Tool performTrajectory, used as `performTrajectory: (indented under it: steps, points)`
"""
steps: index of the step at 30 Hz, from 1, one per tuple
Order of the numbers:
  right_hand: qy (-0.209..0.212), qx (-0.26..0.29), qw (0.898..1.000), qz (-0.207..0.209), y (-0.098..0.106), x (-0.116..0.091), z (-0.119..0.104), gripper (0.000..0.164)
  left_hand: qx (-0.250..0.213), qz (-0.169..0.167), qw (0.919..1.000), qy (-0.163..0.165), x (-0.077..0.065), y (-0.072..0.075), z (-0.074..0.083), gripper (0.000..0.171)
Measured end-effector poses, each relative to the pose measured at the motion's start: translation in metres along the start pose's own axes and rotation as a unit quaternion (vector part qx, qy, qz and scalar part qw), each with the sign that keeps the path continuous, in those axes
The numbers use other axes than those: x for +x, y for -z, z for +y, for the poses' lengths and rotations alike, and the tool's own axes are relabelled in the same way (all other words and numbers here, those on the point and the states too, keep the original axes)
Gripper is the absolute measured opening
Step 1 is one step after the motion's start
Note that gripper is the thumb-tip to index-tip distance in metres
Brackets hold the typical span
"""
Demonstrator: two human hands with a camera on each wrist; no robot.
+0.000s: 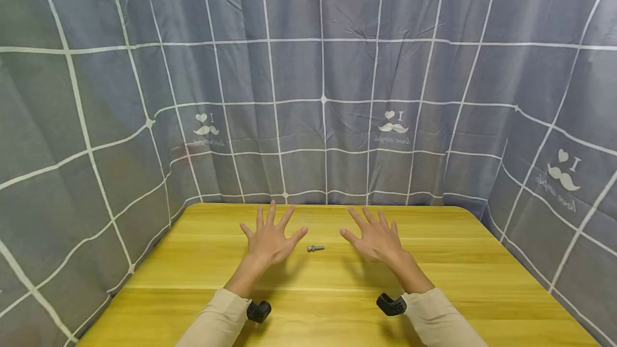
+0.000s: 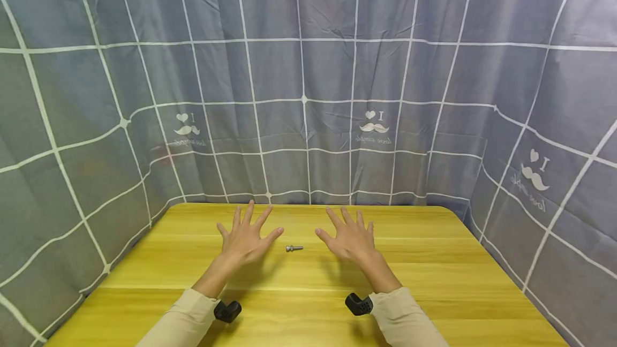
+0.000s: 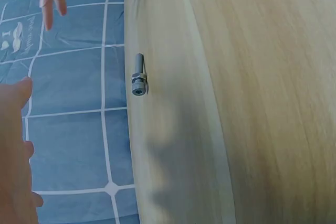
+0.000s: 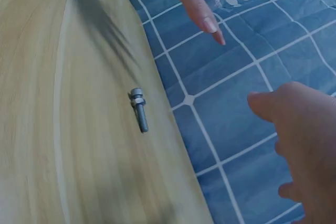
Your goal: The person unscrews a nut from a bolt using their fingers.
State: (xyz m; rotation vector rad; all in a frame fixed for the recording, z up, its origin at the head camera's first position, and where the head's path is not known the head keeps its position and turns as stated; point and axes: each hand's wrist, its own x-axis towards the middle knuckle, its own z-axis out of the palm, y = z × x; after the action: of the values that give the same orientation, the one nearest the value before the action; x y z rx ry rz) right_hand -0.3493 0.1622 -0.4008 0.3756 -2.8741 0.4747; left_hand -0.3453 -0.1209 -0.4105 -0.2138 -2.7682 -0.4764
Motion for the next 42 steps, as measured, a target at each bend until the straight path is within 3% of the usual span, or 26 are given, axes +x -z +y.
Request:
performTrajectory:
  steps: [10,17,25,29,35,38,42]
  points:
    - [0.065,0.062,0.996,0.001,-0.018,0.011,-0.005,0.071,-0.038,0.009,0.9992,-0.004,-0.001,0.002,-0.005,0.077]
    - [0.089,0.111,0.990,-0.006,-0.032,0.018,-0.008,0.071,-0.045,0.011,0.9989,-0.009,-0.002,-0.004,-0.017,0.077]
    - [0.145,0.161,0.976,-0.032,-0.055,0.027,-0.009,0.067,-0.093,-0.018,0.9953,-0.021,-0.002,-0.016,-0.030,0.081]
    - [0.153,0.192,0.967,-0.065,-0.066,0.029,-0.006,0.070,-0.164,-0.036,0.9850,-0.040,0.001,-0.026,-0.033,0.080]
    - [0.150,0.236,0.956,-0.092,-0.076,0.031,-0.001,0.072,-0.296,-0.079,0.9497,-0.064,0.007,-0.036,-0.034,0.073]
    - [0.149,0.241,0.955,-0.093,-0.079,0.034,0.000,0.068,-0.315,-0.086,0.9438,-0.052,0.010,-0.039,-0.032,0.066]
    - [0.152,0.248,0.953,-0.086,-0.084,0.037,0.004,0.053,-0.315,-0.101,0.9426,-0.044,0.013,-0.044,-0.026,0.054]
